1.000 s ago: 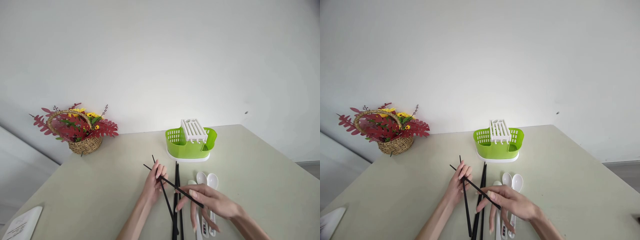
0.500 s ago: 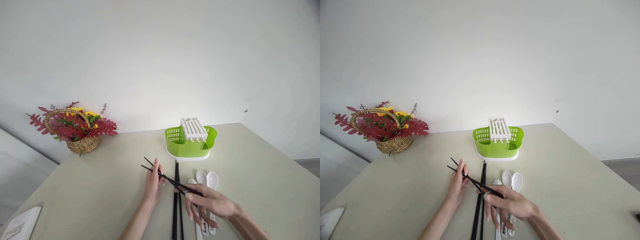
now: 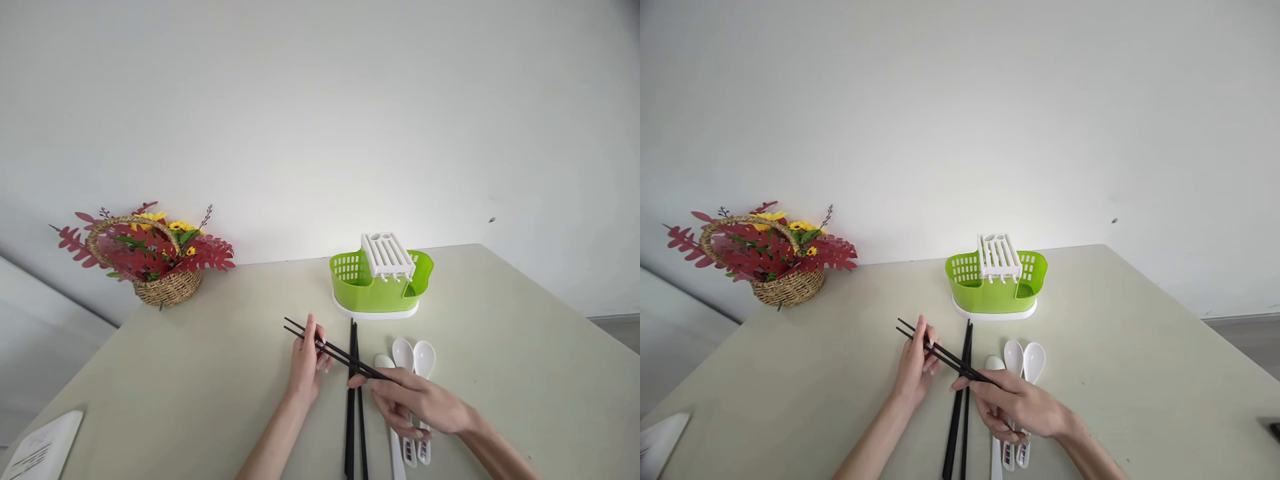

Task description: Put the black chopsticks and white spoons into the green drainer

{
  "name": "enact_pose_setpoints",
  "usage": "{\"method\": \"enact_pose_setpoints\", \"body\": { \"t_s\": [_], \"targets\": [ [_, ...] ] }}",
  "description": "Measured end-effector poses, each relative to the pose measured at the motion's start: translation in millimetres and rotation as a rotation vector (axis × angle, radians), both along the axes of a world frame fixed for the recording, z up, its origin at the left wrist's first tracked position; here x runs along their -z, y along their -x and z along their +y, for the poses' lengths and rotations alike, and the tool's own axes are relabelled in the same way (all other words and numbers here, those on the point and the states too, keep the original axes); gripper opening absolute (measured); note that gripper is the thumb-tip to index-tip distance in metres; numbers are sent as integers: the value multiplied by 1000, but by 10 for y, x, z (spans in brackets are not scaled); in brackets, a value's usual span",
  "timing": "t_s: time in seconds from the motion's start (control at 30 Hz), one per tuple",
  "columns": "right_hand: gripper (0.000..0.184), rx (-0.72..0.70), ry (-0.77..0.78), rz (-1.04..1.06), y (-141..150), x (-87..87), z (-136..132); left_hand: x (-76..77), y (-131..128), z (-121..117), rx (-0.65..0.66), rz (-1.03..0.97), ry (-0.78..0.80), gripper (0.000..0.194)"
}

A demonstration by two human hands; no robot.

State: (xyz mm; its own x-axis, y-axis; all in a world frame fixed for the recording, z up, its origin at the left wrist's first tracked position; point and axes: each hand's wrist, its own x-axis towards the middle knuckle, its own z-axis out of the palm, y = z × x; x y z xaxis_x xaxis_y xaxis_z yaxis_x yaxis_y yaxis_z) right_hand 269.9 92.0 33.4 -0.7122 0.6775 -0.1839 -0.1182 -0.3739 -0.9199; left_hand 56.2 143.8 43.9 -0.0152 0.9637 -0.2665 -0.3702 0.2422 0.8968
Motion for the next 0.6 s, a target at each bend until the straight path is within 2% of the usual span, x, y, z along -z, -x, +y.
{"method": "enact_pose_setpoints", "body": {
  "t_s": [0.2,0.37,0.47,0.6],
  "targets": [
    [52,30,95,75,-17,-78,12,17,26,1,79,-43,-42,66],
    [53,82,129,114,-65,-126,18,-6,2,-37,213,56,-108,70],
    [58,72,111,94,-82,-128,19,-29,3,-50,215,90,-136,66],
    [66,55,106,56,-95,-114,21,-46,21,-38,168,42,-113,65]
  ]
}}
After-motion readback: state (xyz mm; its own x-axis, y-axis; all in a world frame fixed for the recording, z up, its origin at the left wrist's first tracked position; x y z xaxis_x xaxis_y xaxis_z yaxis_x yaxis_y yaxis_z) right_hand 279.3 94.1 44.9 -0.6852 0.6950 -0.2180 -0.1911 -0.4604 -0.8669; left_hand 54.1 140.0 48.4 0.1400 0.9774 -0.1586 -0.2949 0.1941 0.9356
